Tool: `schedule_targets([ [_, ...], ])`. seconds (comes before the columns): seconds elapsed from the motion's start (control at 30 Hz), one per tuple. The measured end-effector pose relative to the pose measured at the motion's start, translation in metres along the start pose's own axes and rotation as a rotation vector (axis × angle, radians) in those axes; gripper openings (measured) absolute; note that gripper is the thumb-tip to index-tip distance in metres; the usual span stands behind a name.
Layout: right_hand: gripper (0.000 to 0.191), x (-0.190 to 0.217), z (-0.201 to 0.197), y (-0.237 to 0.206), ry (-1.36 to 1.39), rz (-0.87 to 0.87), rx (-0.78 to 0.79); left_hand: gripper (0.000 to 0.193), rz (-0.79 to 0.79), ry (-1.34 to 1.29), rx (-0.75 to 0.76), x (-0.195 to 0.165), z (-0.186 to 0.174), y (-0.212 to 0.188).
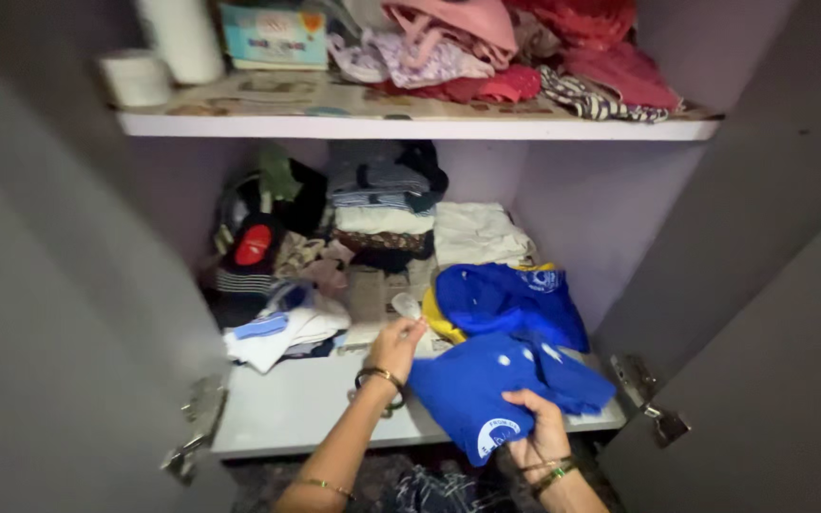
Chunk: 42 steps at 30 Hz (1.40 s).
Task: The person folds a blue shirt and places it in a drawer. Then, they fold a white shirt on the floor, buttoning it and smoothing it out before folding it neatly.
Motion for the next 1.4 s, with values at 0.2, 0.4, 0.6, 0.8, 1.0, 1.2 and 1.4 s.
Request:
schedule_targets([
  [0.2, 0.039, 0.066, 0.035, 0.099, -0.033, -0.009, -0.023, 0.104, -0.192, 0.831, 0.215, -0.06, 0.01, 0.053],
  [0.4, 0.021, 0.157, 0.081, 0.251, -0.021, -0.209, -0.046, 0.141, -0.327, 0.794, 0.358, -0.052, 0.016, 0.067],
  [0.6, 0.039, 0.188, 0.106, 0.329, -0.214, -0.279, -0.263, 0.146, -0.29, 0.743, 0.363, -0.041, 0.017, 0.065],
  [0.8, 0.086, 0.163, 0.069, 0.359, -0.342, -0.294, -0.446, 0.142, -0.257, 0.696, 0.319, -0.039, 0.017, 0.062],
  [1.0, 0.073, 0.168, 0.062, 0.388, -0.286, -0.186, -0.296, 0.141, -0.233, 0.717, 0.296, -0.052, 0.02, 0.061],
  [1.2, 0.051, 0.161, 0.057, 0.403, -0.181, -0.07, -0.162, 0.14, -0.247, 0.712, 0.315, -0.05, 0.018, 0.055],
  [1.4, 0.036, 0.171, 0.084, 0.418, -0.553, -0.214, 0.023, 0.144, -0.237, 0.653, 0.328, -0.046, 0.016, 0.054],
])
Point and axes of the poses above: each hand's wrist, its own y-axis towards the middle knuckle, its own z-axis out of the palm, x = y × z, the point moved 7 cm from there along y, towards the middle knuckle, and after that the axes turned 3 degrees about z, right-handed, at the moved point
